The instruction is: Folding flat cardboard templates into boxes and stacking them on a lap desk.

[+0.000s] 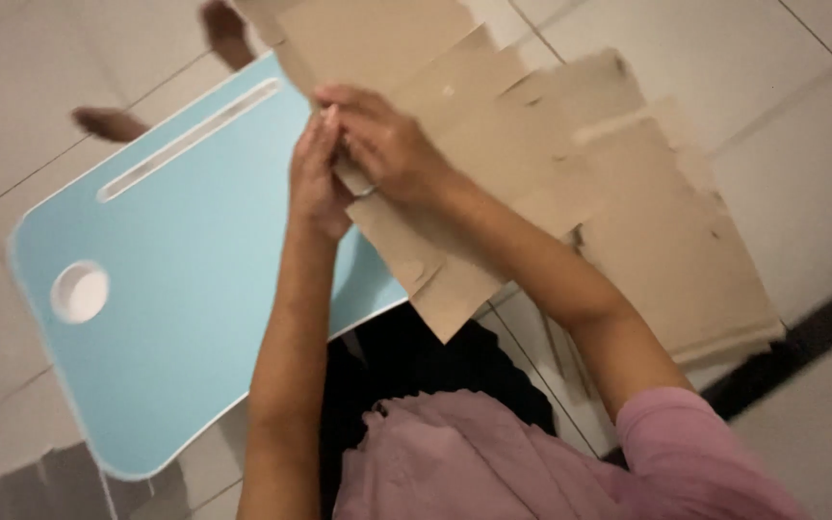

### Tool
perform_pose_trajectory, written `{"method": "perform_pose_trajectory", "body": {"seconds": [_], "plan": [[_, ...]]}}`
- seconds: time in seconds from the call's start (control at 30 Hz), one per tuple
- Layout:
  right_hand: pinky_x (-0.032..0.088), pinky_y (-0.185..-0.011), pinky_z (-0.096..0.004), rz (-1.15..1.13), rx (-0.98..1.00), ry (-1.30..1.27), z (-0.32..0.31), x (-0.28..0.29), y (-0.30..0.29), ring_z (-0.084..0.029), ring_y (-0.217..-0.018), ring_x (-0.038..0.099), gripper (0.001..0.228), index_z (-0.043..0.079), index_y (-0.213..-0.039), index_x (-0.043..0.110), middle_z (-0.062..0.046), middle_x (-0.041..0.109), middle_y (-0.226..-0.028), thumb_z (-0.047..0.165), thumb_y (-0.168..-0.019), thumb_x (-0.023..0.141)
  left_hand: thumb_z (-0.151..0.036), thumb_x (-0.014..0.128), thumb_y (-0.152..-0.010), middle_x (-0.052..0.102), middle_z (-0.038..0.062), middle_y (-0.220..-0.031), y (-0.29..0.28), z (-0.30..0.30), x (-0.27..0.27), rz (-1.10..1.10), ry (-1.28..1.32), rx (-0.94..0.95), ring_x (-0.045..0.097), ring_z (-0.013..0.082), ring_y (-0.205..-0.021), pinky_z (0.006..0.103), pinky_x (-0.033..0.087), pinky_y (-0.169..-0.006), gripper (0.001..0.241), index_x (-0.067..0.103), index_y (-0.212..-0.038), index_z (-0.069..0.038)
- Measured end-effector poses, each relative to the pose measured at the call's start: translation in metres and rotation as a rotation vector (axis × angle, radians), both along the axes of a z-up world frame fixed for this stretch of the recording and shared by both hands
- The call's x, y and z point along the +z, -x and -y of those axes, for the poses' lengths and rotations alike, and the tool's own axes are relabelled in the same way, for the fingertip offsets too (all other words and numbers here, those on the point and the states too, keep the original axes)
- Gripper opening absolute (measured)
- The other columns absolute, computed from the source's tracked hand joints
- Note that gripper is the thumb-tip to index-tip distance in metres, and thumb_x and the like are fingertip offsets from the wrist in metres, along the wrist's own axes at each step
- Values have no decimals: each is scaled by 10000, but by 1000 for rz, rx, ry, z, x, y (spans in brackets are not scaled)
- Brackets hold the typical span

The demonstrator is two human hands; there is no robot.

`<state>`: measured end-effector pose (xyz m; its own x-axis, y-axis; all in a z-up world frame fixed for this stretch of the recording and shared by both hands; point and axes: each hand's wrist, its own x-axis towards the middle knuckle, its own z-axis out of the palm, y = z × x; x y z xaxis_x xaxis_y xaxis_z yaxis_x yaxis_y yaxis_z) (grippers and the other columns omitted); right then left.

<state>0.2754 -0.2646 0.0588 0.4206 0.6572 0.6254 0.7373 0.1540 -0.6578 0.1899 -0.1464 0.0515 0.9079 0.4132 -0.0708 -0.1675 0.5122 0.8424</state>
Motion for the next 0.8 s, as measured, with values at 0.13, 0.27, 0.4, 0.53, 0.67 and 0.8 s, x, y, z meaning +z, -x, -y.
{"method": "perform_pose_trajectory", "body": {"seconds": [0.13,0.27,0.4,0.53,0.67,0.8], "plan": [[410,-1231,-372,72,92,21,-58,-19,50,-285,-1452,448,389,-60,-1338,615,-119,506,-1503,-89,-959,532,-187,536,-1012,683,96,-1053,49,-87,-24,-116,-66,157,623,135,-861,235,492,-671,299,636,-1254,-42],[408,-1183,-498,246,226,201,-88,-38,78,-439,-1385,467,384,-99,-1382,562,-296,514,-1446,51,-1030,532,-197,527,-1026,781,177,-1011,91,-199,-101,-258,-230,265,802,307,-794,456,679,-674,381,586,-1393,-117],[333,-1200,-508,341,288,637,-73,-48,84,-387,-1438,445,514,9,-1479,530,-230,439,-1565,287,-1048,567,-164,662,-954,748,149,-919,135,-250,-117,-463,-609,305,743,256,-720,402,634,-601,387,651,-1325,-54],[269,-1202,-544,410,296,762,-42,-23,108,-375,-1510,333,642,51,-1533,470,-213,383,-1614,476,-1054,509,-119,693,-947,747,205,-1044,187,-219,-60,-528,-967,511,767,331,-848,419,664,-685,492,556,-1418,-73],[215,-1230,-515,428,215,785,-42,-29,117,-312,-1547,265,656,90,-1552,444,-162,333,-1651,539,-1074,419,-191,764,-937,578,297,-1372,251,-145,-14,-289,-1533,314,485,522,-1304,589,314,-1159,620,512,-1472,-5],[234,-1226,-538,423,178,783,-47,-43,118,-322,-1546,261,656,78,-1568,413,-172,296,-1659,529,-1095,350,-654,812,-672,470,322,-1488,292,-73,-23,-149,-1813,-133,447,560,-1343,622,370,-1149,1068,463,-1458,-21]]}}
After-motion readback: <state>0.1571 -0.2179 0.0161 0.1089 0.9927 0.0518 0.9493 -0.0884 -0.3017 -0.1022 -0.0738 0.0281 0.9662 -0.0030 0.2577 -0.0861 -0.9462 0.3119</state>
